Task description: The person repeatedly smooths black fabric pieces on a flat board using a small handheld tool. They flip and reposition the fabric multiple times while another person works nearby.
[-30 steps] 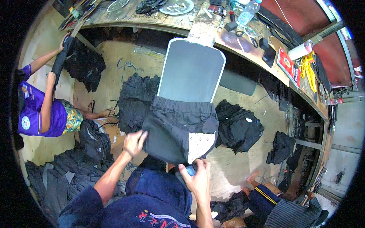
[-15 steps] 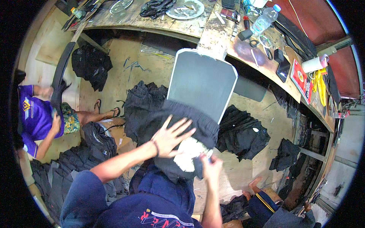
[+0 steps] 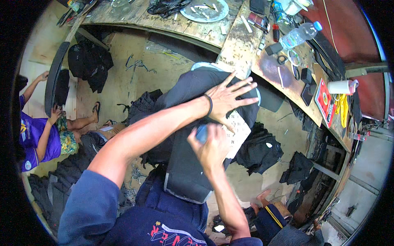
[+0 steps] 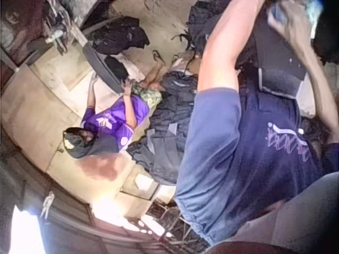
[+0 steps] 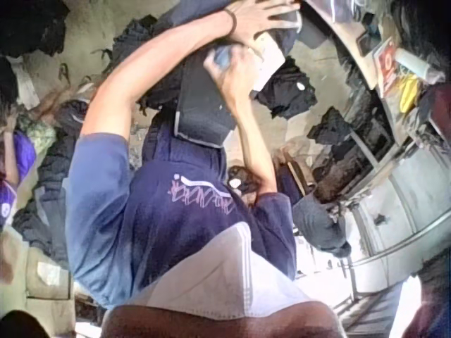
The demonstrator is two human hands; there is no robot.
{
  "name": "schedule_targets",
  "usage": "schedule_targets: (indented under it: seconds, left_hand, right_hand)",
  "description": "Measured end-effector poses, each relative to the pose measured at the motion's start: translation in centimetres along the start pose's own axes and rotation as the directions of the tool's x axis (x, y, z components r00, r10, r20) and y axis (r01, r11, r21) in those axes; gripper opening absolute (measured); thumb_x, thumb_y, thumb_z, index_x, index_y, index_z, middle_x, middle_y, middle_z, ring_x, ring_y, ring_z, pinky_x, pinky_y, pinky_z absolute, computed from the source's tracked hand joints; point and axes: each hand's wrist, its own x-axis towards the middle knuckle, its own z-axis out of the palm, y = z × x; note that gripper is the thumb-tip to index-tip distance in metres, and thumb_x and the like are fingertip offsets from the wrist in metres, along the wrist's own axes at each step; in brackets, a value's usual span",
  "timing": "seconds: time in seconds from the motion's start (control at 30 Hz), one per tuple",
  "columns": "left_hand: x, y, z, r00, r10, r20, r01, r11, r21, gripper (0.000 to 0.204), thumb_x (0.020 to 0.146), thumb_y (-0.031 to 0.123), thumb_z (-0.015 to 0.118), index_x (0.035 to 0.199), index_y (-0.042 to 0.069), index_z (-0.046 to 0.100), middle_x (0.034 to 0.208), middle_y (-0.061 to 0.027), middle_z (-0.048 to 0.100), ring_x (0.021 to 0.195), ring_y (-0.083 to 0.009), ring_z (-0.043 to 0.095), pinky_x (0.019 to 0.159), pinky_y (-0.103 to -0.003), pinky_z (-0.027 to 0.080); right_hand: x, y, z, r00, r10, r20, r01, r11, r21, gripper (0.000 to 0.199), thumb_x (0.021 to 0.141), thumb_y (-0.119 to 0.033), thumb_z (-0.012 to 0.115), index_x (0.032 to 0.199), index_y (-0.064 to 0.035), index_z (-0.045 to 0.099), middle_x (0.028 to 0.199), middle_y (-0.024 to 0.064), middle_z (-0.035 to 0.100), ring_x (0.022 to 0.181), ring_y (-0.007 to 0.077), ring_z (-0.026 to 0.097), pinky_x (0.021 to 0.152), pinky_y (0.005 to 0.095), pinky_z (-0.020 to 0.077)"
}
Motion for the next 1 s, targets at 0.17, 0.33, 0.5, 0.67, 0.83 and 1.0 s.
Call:
schedule_targets:
  seconds: [0.17, 0.33, 0.5, 0.67, 0.83, 1.0]
  left_hand:
    - [0.8, -1.3, 0.6, 1.000, 0.003, 0.011, -0.002, 0.995, -0.098, 0.133, 0.062, 0.091, 0.080, 0.172, 0.029, 0.037, 0.184, -0.0187, 0.012, 0.171, -0.0384, 0.008, 0.130, -0.078, 0.002]
    - [0.5, -0.8, 0.1, 0.999, -0.029, 0.046, 0.032, 0.997, -0.073, 0.133, 0.061, 0.091, 0.081, 0.171, 0.028, 0.039, 0.183, -0.0181, 0.016, 0.170, -0.0407, 0.008, 0.130, -0.078, 0.001]
    - [0.7, -0.5, 0.3, 0.999, -0.032, 0.039, 0.033, 0.999, -0.037, 0.129, 0.063, 0.092, 0.078, 0.170, 0.029, 0.040, 0.183, -0.0183, 0.018, 0.170, -0.0399, 0.009, 0.129, -0.078, 0.002]
    - [0.7, -1.7, 0.8, 1.000, -0.022, 0.019, 0.022, 1.000, -0.018, 0.126, 0.067, 0.094, 0.074, 0.169, 0.030, 0.041, 0.183, -0.0176, 0.020, 0.170, -0.0401, 0.012, 0.130, -0.078, 0.000]
    - [1.5, 1.1, -2.5, 0.995, -0.063, 0.080, 0.053, 0.992, 0.117, 0.123, 0.071, 0.090, 0.075, 0.171, 0.031, 0.037, 0.183, -0.0179, 0.018, 0.170, -0.0380, 0.014, 0.130, -0.078, 0.005]
    - [1.4, 6.6, -3.3, 0.991, 0.087, 0.102, -0.074, 0.990, -0.122, 0.125, 0.074, 0.077, 0.083, 0.176, 0.032, 0.026, 0.185, -0.0153, 0.013, 0.171, -0.0338, 0.012, 0.129, -0.079, 0.005]
  right_hand:
    - [0.3, -2.3, -0.7, 0.993, 0.016, 0.118, -0.004, 0.994, -0.108, 0.034, 0.080, -0.031, 0.086, 0.093, -0.0040, 0.070, 0.092, 0.0161, 0.067, 0.085, 0.0361, 0.067, 0.074, 0.0474, 0.0568]
    - [-4.7, -2.1, -1.6, 0.971, -0.060, 0.232, 0.039, 0.995, 0.092, 0.030, 0.079, -0.029, 0.086, 0.084, -0.0063, 0.066, 0.084, 0.0136, 0.066, 0.078, 0.0341, 0.069, 0.069, 0.0462, 0.0582]
    - [-6.0, -1.2, -2.0, 0.993, -0.022, 0.115, 0.027, 0.999, -0.036, 0.028, 0.078, -0.027, 0.087, 0.085, -0.0078, 0.066, 0.086, 0.0134, 0.064, 0.079, 0.0344, 0.066, 0.070, 0.0459, 0.0568]
    - [-5.5, -2.7, -4.7, 0.949, -0.140, 0.281, 0.063, 0.962, 0.267, 0.028, 0.074, -0.026, 0.088, 0.082, -0.0095, 0.067, 0.079, 0.0115, 0.064, 0.074, 0.0326, 0.063, 0.071, 0.0454, 0.0557]
    - [-6.9, -0.8, -4.0, 0.997, -0.028, 0.072, 0.031, 0.999, -0.044, 0.030, 0.077, -0.029, 0.087, 0.082, -0.0087, 0.066, 0.085, 0.0117, 0.063, 0.078, 0.0325, 0.061, 0.069, 0.0449, 0.0497]
    - [-16.5, -0.4, -5.3, 0.955, 0.024, 0.295, -0.111, 0.953, 0.283, 0.036, 0.074, -0.026, 0.094, 0.091, -0.0054, 0.070, 0.085, 0.0122, 0.067, 0.078, 0.0327, 0.065, 0.073, 0.0429, 0.0554]
